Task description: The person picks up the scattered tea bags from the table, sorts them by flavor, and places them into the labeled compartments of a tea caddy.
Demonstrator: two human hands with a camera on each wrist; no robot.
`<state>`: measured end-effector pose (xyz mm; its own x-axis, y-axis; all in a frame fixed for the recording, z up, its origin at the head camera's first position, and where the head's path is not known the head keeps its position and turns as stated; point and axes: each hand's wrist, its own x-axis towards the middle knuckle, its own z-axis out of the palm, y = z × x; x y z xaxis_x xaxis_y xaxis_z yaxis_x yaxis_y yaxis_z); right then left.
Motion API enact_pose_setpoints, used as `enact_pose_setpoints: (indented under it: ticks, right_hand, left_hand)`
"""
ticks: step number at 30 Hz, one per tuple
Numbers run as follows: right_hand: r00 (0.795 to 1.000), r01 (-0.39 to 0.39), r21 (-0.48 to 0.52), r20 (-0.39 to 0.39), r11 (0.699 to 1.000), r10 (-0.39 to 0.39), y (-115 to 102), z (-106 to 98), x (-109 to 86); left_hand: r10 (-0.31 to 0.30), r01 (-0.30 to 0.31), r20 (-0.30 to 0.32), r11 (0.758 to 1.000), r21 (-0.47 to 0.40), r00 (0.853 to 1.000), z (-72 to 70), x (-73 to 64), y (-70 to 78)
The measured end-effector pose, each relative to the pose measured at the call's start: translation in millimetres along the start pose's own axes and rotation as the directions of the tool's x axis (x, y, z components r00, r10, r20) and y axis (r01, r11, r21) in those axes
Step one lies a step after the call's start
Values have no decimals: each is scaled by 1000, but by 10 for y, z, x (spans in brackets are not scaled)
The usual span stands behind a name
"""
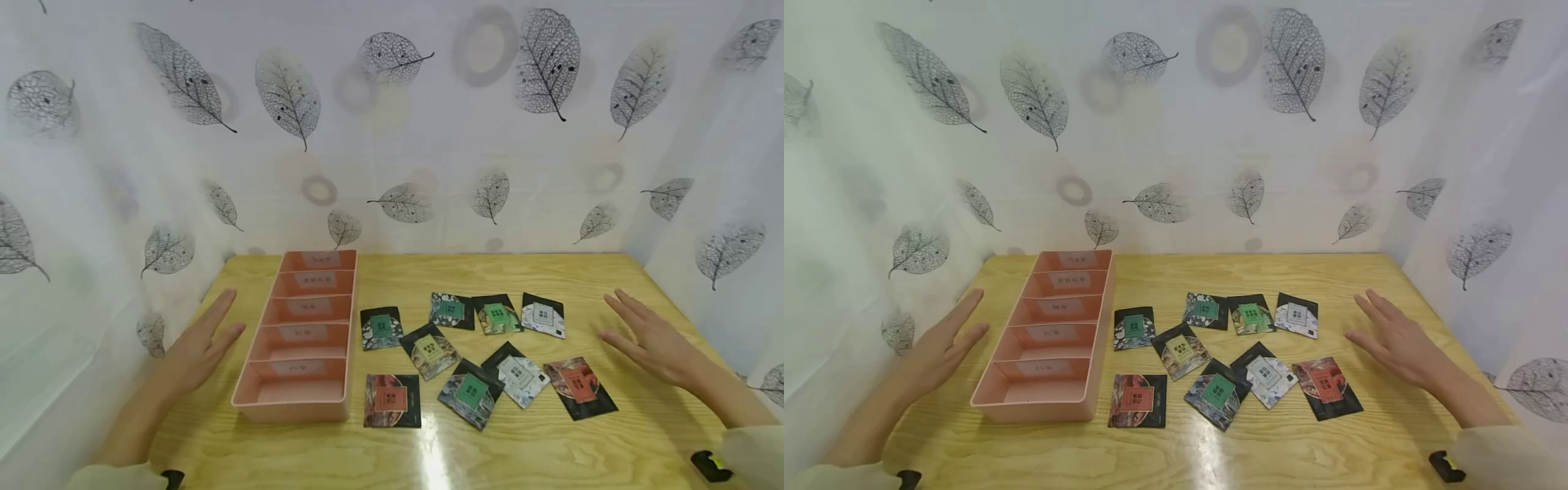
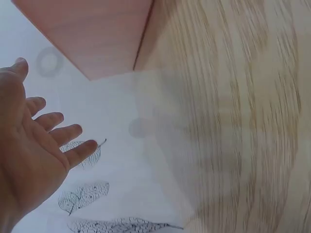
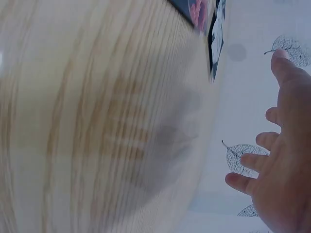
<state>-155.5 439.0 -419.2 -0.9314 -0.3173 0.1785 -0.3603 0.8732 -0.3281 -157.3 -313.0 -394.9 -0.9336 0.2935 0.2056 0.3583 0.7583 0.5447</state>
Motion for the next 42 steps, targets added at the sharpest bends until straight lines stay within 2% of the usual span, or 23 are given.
enact_pose_setpoints:
  ticks: [4, 8, 11, 17, 22, 27, 37, 42]
  right_hand:
    - [999, -33, 58, 25, 998, 31, -129, 19, 30]
    - [999, -23, 85, 31, 996, 21, -241, 35, 87]
    - [999, -18, 83, 40, 996, 15, -318, 49, 120]
    - [993, -45, 87, 116, 995, 35, -487, 63, 147]
    - [991, -48, 98, 133, 994, 35, -576, 82, 132]
    - [990, -48, 95, 134, 994, 35, -617, 99, 140]
    - [990, -60, 109, 137, 992, 45, -568, 180, 278]
    - [987, -70, 106, 148, 992, 54, -535, 205, 301]
  left_hand:
    - [-8, 7, -3, 998, -70, 1000, 43, 40, 106]
    - [-3, 4, 10, 995, -101, 1000, 106, 93, 154]
    - [-3, 7, 36, 992, -123, 999, 173, 107, 154]
    - [-52, 66, 93, 986, -156, 994, 246, 72, 163]
    - [-25, 39, 83, 984, -172, 996, 283, 82, 178]
    - [-15, 29, 83, 985, -170, 996, 334, 98, 177]
    - [-98, 118, 120, 978, -171, 988, 361, 58, 152]
    - [-98, 124, 137, 972, -199, 986, 370, 76, 132]
